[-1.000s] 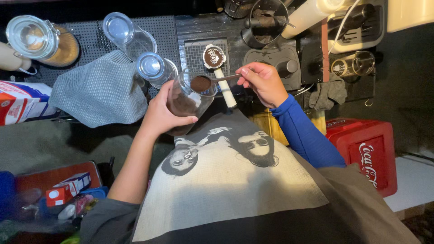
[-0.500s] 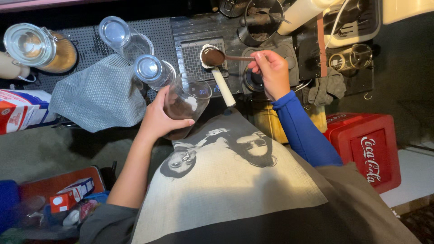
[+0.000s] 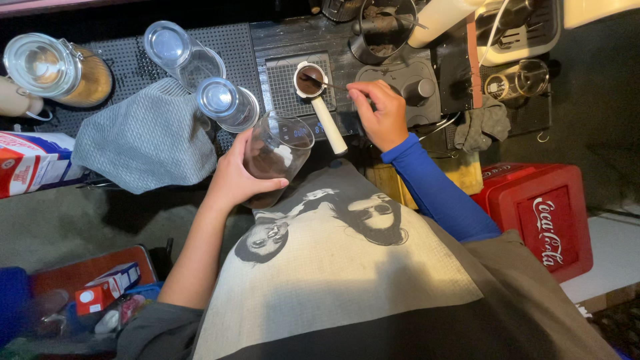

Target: The person prepares coffee by tamping ground coffee in a portafilter, inserting it into an espresso machine, and pouring milk and syrup into plastic cups. The person then dispenses espresso into the cups.

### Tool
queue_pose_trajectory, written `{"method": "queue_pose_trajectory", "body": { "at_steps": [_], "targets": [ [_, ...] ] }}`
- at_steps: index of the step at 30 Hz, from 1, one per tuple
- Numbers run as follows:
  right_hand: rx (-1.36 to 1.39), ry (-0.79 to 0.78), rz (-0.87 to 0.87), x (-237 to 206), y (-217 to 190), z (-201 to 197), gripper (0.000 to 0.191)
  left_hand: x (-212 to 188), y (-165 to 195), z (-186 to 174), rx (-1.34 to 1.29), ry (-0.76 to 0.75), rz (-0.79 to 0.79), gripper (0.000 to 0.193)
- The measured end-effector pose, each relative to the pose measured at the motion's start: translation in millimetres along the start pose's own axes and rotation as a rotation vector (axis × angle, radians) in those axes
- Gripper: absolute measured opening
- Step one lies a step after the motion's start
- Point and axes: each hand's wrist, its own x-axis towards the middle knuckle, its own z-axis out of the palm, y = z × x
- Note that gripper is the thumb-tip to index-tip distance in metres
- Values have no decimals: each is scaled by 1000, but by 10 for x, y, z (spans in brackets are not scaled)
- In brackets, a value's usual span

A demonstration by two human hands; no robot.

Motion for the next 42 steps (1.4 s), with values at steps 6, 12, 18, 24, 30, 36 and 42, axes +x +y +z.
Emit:
{"method": "queue_pose_trajectory", "body": {
  "at_steps": [6, 12, 18, 24, 30, 36, 42],
  "targets": [
    [-206, -51, -278, 40, -234, -85, 16, -18, 21, 3, 15, 11, 12, 119],
    [-236, -41, -356, 38, -282, -129, 19, -33, -19, 18, 21, 17, 12, 119],
    [-178, 44, -254, -55, -192, -175, 14, -99, -54, -2, -21, 42, -2, 116],
    [411, 147, 303, -148, -162, -238, 9, -171, -11, -44, -19, 66, 6, 108],
    [195, -622, 19, -19, -593, -315, 31, -167, 118, 27, -25, -10, 239, 114],
    [24, -182, -140, -46, -683, -574, 19, -124, 214, 154, -83, -28, 332, 114],
    [0, -85, 351, -1090, 255, -1050, 25, 11, 278, 297, -182, -41, 381, 120]
  ]
}}
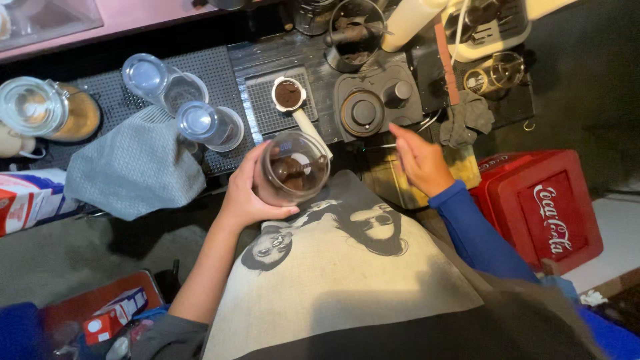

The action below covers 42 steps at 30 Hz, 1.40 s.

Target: The person prepares coffee by tamping ground coffee in a portafilter, inserting it into an espresso machine, and pouring milk and syrup into plastic cups. The person then dispenses espresso into the cups.

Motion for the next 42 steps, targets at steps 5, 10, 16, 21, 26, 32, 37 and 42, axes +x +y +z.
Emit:
{"method": "queue_pose_trajectory", "body": {
  "at_steps": [5, 10, 16, 21, 26, 32, 37, 42],
  "targets": [
    [-709, -494, 479, -415, 693, -119, 63, 331, 19, 194, -105, 87, 112, 127],
    [-142, -336, 20, -27, 122, -222, 89, 828, 171, 450, -123, 142, 209, 130],
    [226, -299, -220, 561, -1018, -366, 118, 1382, 501, 627, -172, 192, 284, 128],
    [139, -124, -157, 951, -1056, -527, 79, 1568, 660, 447, -43, 221, 372, 124],
    [-483, -313, -274, 1263, -478, -187, 77, 1341, 619, 222, -125, 229, 241, 118],
    [-929, -548, -211, 1238, -142, 470, 112, 982, 395, 284, -150, 5, 14, 128],
    [213, 95, -278, 1191, -410, -50, 90, 830, 196, 589, -345, -192, -25, 130],
    [1052, -94, -160, 907, -796, -186, 86, 816, 129, 633, -272, -296, 92, 127]
  ]
}}
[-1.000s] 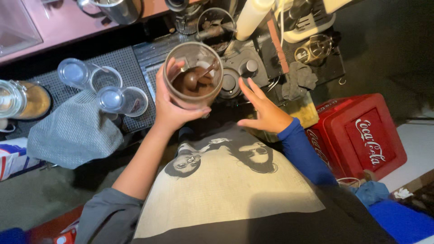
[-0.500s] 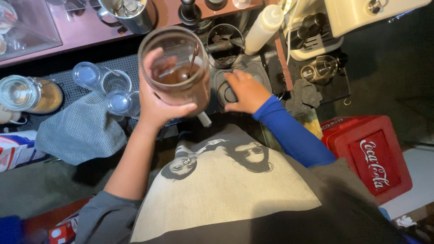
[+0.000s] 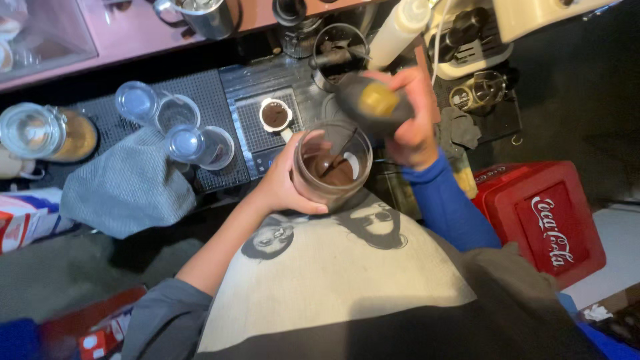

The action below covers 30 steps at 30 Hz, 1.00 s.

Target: The person prepares coffee by tamping ground coffee in a portafilter, inserting it into an espresso machine, and pouring milk and syrup into plastic cups. The person then dispenses espresso into the cups.

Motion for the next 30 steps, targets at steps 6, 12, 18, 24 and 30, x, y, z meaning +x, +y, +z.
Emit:
{"method": "queue_pose_trajectory", "body": {
  "at_steps": [6, 12, 18, 24, 30],
  "targets": [
    [-445, -302, 60, -22, -175, 357, 99, -62, 12, 41, -72, 41, -76, 126],
    [-964, -765, 220, 399, -606, 375, 90, -42, -194, 150, -247, 21, -273, 112],
    [-1190, -617, 679, 661, -389, 495, 55, -59, -381, 213, -381, 54, -251, 107],
    [-882, -670, 359, 636, -24, 388, 44, -138, -451, 174, -331, 35, -253, 107],
    [-763, -694, 344, 496, 149, 367, 34, -146, -478, 185, -240, 35, -373, 106]
  ]
}}
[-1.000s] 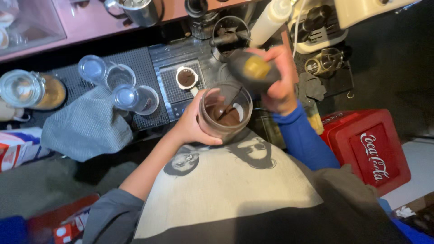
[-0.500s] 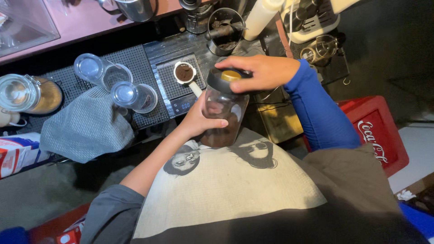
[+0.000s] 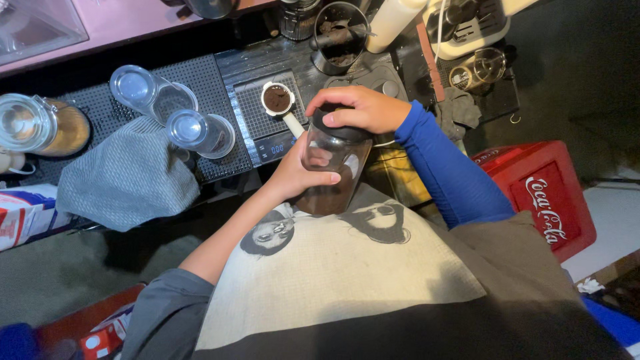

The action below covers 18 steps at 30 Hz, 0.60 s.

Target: The person prepares coffee by tamping ground coffee in a portafilter, inserting it into an espresso machine, and pouring milk and syrup into plastic cups. The person then dispenses espresso into the cups.

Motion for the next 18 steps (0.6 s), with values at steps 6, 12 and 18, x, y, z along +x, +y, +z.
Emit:
{"method": "queue_pose_trajectory", "body": {
  "at_steps": [6, 12, 18],
  "targets": [
    [-166, 168, -5, -136, -167, 206, 36, -79, 149, 68, 34, -22, 8, 104],
    [-347, 669, -166, -292, -194, 333, 32, 45, 351, 19, 40, 76, 196, 98],
    [-407, 823, -262, -335, -262, 472, 35, -44, 569, 174, 8, 109, 74, 96]
  ]
}}
